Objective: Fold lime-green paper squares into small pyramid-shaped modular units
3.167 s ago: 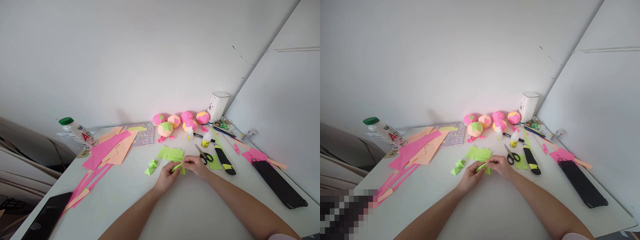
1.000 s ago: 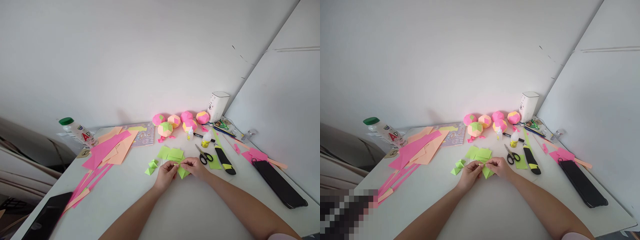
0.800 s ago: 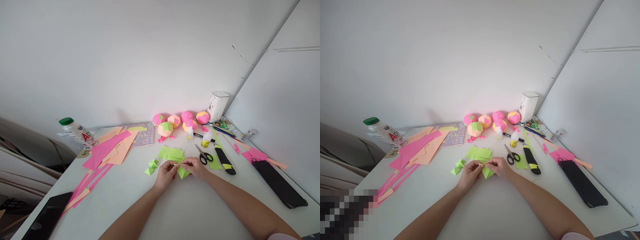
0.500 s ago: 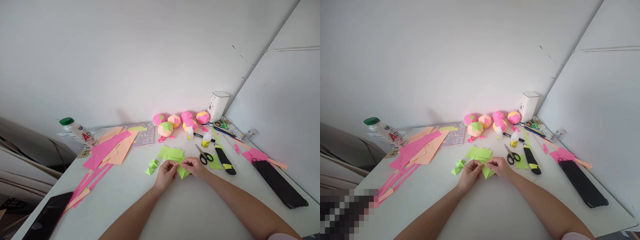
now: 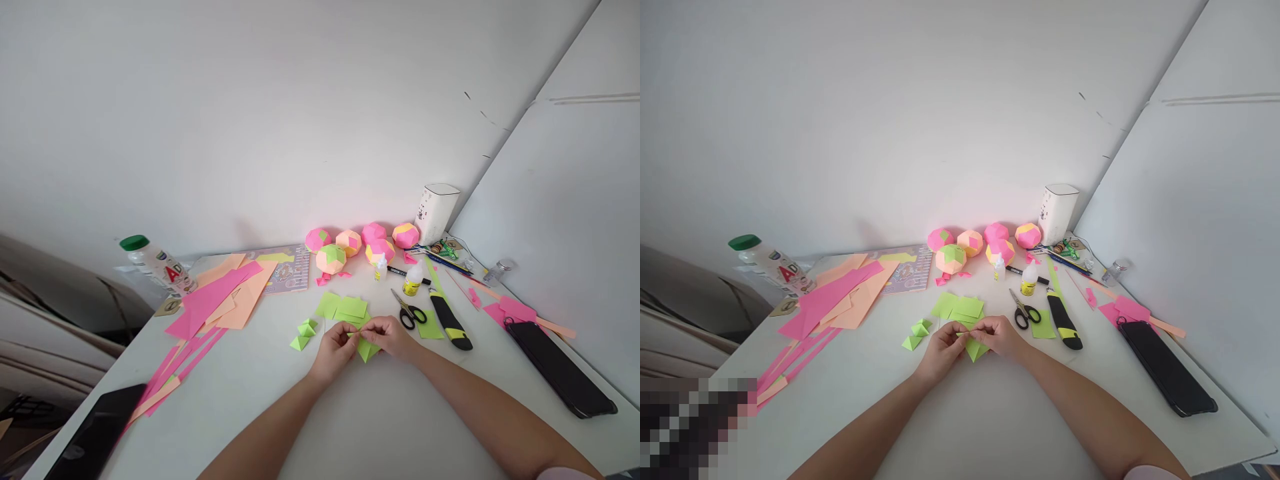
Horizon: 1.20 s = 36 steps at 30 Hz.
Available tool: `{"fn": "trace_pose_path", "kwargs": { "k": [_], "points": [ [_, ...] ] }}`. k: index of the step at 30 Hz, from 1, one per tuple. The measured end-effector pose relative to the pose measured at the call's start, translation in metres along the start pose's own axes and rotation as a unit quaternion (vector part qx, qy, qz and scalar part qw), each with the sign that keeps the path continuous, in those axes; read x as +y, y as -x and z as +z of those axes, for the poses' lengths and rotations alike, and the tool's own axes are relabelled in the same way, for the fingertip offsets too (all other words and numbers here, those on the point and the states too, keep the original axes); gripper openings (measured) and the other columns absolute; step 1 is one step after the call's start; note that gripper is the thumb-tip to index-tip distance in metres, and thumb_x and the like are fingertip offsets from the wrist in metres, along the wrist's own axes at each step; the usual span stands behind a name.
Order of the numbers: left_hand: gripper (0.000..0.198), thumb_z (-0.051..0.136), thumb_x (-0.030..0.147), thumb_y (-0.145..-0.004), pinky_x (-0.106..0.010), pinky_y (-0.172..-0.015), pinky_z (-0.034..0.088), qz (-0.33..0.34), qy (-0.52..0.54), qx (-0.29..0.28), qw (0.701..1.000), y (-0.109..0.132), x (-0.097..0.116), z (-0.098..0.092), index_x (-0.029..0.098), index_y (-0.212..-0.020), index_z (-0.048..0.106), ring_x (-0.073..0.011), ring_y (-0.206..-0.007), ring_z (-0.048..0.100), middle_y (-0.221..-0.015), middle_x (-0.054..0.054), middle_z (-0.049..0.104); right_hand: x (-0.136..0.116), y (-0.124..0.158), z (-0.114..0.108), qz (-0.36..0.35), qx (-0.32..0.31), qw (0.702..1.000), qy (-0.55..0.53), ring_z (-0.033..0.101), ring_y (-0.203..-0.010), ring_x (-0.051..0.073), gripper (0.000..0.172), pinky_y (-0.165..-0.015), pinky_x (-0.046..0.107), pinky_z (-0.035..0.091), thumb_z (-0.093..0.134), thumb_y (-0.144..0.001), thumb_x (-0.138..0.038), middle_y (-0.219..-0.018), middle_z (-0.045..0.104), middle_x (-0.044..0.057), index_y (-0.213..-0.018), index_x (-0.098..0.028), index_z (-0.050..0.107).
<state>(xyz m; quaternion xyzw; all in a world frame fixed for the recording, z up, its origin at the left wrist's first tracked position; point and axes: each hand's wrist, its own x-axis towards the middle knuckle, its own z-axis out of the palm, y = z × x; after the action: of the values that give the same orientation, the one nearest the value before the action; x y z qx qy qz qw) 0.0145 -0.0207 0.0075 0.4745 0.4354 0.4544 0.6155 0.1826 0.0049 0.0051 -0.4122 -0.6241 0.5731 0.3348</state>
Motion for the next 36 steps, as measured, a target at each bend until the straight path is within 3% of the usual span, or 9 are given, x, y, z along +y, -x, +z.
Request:
{"fn": "trace_pose_path", "kwargs": {
  "k": [4,10,16,21,28,32,36],
  "points": [
    [0.031,0.064,0.044,-0.067,-0.018,-0.04,0.02,-0.005,-0.031,0.006,0.999,0.001,0.0,0.002,0.017,-0.07,0.049,-0.0044,-0.039,0.03,-0.049,0.008,0.038,-0.001,0.0,0.001,-0.023,-0.009,0.999,0.028,0.038,-0.043,0.008,0.027,-0.038,0.019,0.035,0.061,-0.075,-0.041,-0.05,0.045,-0.004,-0.075,-0.015,0.066],
    [0.028,0.06,0.043,-0.071,-0.019,-0.04,0.024,-0.004,0.003,0.028,1.0,0.002,0.002,0.001,0.019,-0.069,0.045,-0.0064,-0.038,0.035,-0.044,0.008,0.041,-0.004,0.0,0.0,-0.023,0.014,0.999,0.017,0.032,-0.043,0.007,0.025,-0.039,0.019,0.025,0.061,-0.075,-0.039,-0.05,0.041,-0.005,-0.068,-0.015,0.062],
    [0.029,0.056,0.045,-0.075,-0.02,-0.045,0.031,0.018,0.046,0.034,0.998,0.002,0.006,0.001,0.019,-0.075,0.045,-0.0076,-0.043,0.04,-0.05,0.007,0.045,-0.005,-0.001,-0.002,-0.018,0.027,0.999,-0.009,0.031,-0.045,0.007,0.023,-0.041,0.02,0.024,0.06,-0.075,-0.037,-0.052,0.04,-0.005,-0.067,-0.016,0.058],
    [0.034,0.062,0.048,-0.069,-0.019,-0.041,0.02,-0.012,-0.015,-0.022,1.0,0.003,0.004,0.003,0.017,-0.073,0.048,-0.005,-0.04,0.029,-0.047,0.009,0.037,-0.009,0.002,0.001,-0.052,0.007,0.998,0.042,0.033,-0.049,0.008,0.017,-0.045,0.021,0.026,0.058,-0.075,-0.032,-0.057,0.043,-0.003,-0.07,-0.015,0.058],
    [0.031,0.063,0.045,-0.068,-0.019,-0.041,0.02,0.012,-0.053,-0.017,0.998,0.003,0.002,0.001,0.016,-0.067,0.05,-0.0047,-0.042,0.028,-0.049,0.007,0.038,-0.009,0.002,0.004,-0.039,-0.009,0.999,0.034,0.032,-0.047,0.007,0.009,-0.043,0.019,0.024,0.056,-0.072,-0.024,-0.055,0.041,-0.005,-0.069,-0.016,0.055],
    [0.031,0.064,0.044,-0.066,-0.019,-0.04,0.02,-0.011,-0.032,-0.001,0.999,0.003,0.004,0.001,0.018,-0.067,0.049,-0.0047,-0.039,0.029,-0.046,0.008,0.037,-0.005,0.002,0.003,-0.022,-0.013,1.0,0.004,0.029,-0.044,0.006,0.008,-0.041,0.019,0.022,0.056,-0.069,-0.021,-0.05,0.037,-0.007,-0.065,-0.017,0.051],
    [0.03,0.065,0.043,-0.065,-0.018,-0.04,0.021,-0.03,0.029,0.028,0.999,0.001,0.001,-0.001,0.018,-0.068,0.047,-0.0046,-0.038,0.032,-0.047,0.009,0.04,-0.004,0.0,0.0,0.004,-0.01,0.999,-0.053,0.034,-0.042,0.007,0.008,-0.04,0.019,0.031,0.055,-0.069,-0.022,-0.051,0.039,-0.007,-0.066,-0.017,0.049]
  ]
}}
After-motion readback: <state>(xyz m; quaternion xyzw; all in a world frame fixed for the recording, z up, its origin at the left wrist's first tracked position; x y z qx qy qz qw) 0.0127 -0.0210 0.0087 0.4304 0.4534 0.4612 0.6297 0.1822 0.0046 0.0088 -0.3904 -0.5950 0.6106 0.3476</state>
